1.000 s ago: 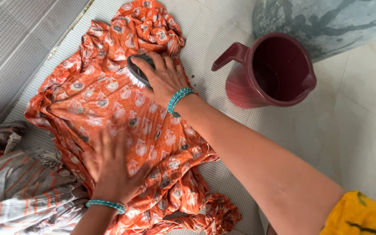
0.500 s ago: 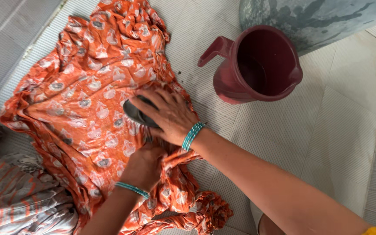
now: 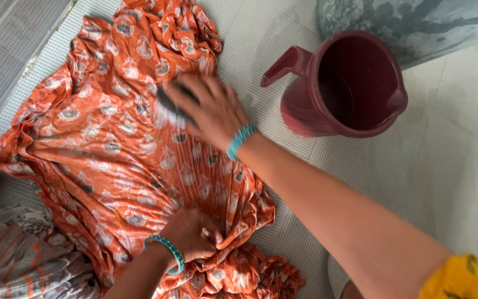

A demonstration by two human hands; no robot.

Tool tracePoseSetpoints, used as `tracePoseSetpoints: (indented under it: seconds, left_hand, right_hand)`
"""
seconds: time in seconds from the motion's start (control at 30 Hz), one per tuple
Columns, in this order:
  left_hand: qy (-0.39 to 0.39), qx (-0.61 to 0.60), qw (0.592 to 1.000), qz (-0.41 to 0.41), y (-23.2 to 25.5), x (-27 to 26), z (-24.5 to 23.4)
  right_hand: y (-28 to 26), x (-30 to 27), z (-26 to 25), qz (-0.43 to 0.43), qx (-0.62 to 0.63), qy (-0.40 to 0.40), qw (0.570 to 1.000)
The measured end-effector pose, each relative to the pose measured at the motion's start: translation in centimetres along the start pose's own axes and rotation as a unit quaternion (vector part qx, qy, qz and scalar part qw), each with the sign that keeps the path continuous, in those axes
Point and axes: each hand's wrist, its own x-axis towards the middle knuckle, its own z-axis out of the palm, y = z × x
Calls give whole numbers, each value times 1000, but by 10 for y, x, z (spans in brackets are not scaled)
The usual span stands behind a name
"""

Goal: The person scrubs an orange patterned cloth on a tiled floor using hands and a brush. They apply soap from a container and rinse the cloth with water from a red pitcher, repeating the scrubbing and rinsing process.

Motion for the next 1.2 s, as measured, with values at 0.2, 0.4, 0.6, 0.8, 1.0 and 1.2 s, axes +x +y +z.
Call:
tracePoseSetpoints:
  seconds: [0.2,0.4,0.6,0.8,1.0,1.2]
  left_hand:
    - [108,-42,993,-14,14,-16,-7]
    - [469,311,814,146,1,-24,-17]
    - [396,191,891,116,-9,-20,-5]
    - [382,123,913,74,3,-11,-17]
    - [316,89,944,23,9,-19,-31]
    - [230,39,972,32,3,-18,-2]
  right_hand:
    - [8,24,-2,47,-20,-9,999]
    - [-21,-8,-16,6,19,-9,1000]
    - [-67,-55,-15,-64,44,-4,997]
    - [-33,-22,-10,-103,-9,7,995]
    - [-23,23,-15,41,22,-70,996]
    - [-58,-52,-26,-60,1,-41,997]
